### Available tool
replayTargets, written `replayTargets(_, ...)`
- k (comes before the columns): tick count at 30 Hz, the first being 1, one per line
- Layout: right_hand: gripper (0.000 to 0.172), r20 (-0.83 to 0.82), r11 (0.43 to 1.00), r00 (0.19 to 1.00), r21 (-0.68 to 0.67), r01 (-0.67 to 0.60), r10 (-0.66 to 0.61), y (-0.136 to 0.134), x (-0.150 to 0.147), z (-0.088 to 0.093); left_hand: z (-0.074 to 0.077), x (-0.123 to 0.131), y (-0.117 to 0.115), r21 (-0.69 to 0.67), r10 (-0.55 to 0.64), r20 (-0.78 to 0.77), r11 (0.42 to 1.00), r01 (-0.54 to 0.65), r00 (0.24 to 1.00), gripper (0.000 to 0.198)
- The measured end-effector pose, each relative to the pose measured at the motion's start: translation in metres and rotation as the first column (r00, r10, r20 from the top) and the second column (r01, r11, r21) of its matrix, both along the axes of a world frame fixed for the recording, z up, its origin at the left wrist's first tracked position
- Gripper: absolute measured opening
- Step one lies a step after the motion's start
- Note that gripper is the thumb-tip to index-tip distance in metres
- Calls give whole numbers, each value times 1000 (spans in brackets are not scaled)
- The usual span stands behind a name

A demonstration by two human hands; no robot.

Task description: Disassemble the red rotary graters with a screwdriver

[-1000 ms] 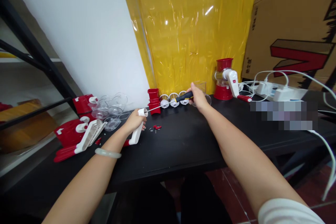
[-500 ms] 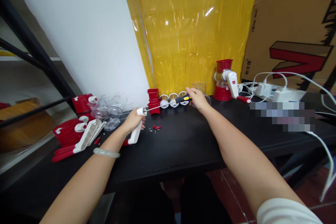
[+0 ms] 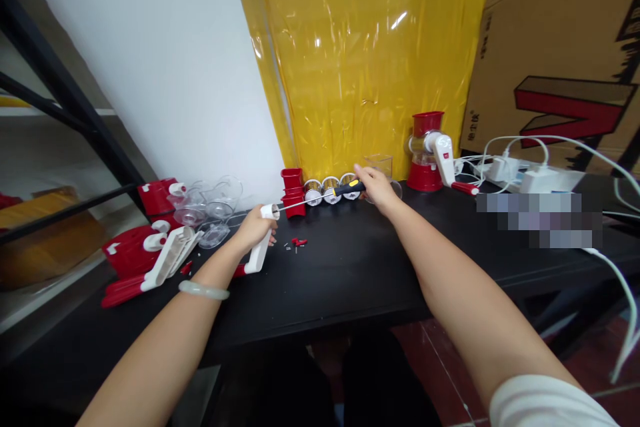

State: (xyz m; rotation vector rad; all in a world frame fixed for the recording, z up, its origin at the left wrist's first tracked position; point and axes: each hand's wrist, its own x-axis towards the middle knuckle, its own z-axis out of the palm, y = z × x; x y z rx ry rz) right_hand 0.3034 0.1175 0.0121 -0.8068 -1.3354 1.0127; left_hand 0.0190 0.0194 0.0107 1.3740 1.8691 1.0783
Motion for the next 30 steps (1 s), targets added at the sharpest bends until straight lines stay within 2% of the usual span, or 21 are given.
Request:
replayTargets(3, 35, -116, 998, 992, 7, -55, 56, -3, -1, 1, 0, -1, 0, 0, 4, 3, 1000, -4, 1000, 33)
replayTargets(6, 35, -282, 971, 930, 27, -237, 235, -12, 1, 5, -2, -2, 1, 3, 8, -1, 1000, -8, 1000, 36)
replayTargets(9, 33, -308, 949, 900, 36, -313, 308, -17, 4, 8, -3, -2, 3, 5, 6, -8, 1000, -6, 1000, 36)
replayTargets(11, 32, -249, 968, 937, 11, -252, 246, -14, 4, 9, -3, -3, 3, 3, 5, -11, 1000, -5, 1000, 35)
replayTargets(13, 42, -141, 990, 980, -21, -143, 139, -9, 3, 7, -2, -3, 3, 2, 10, -14, 1000, -10, 1000, 35)
replayTargets(16, 46, -33, 998, 998, -37, -54, 52, -3, 1, 4, -1, -2, 2, 1, 25, -17, 1000, -25, 1000, 36)
replayTargets(19, 36, -141, 991, 982, -23, -130, 126, -5, 1, 4, 1, -1, 0, -1, 37, -12, 999, -37, 999, 37)
replayTargets(23, 34, -279, 962, 922, 40, -270, 270, -13, 4, 8, 2, 1, -1, -2, 42, -11, 999, -42, 999, 37)
replayTargets(26, 30, -246, 972, 942, -4, -237, 228, -11, 5, 8, 2, 1, -1, -2, 44, -11, 999, -44, 999, 38)
replayTargets(29, 45, -97, 991, 989, -66, -120, 114, -4, 3, 5, 2, 0, 0, -2, 44, -8, 999, -44, 999, 38)
replayTargets(30, 45, -61, 994, 994, -64, -90, 86, -2, 2, 4, 1, 0, 0, -1, 44, -7, 999, -44, 999, 38)
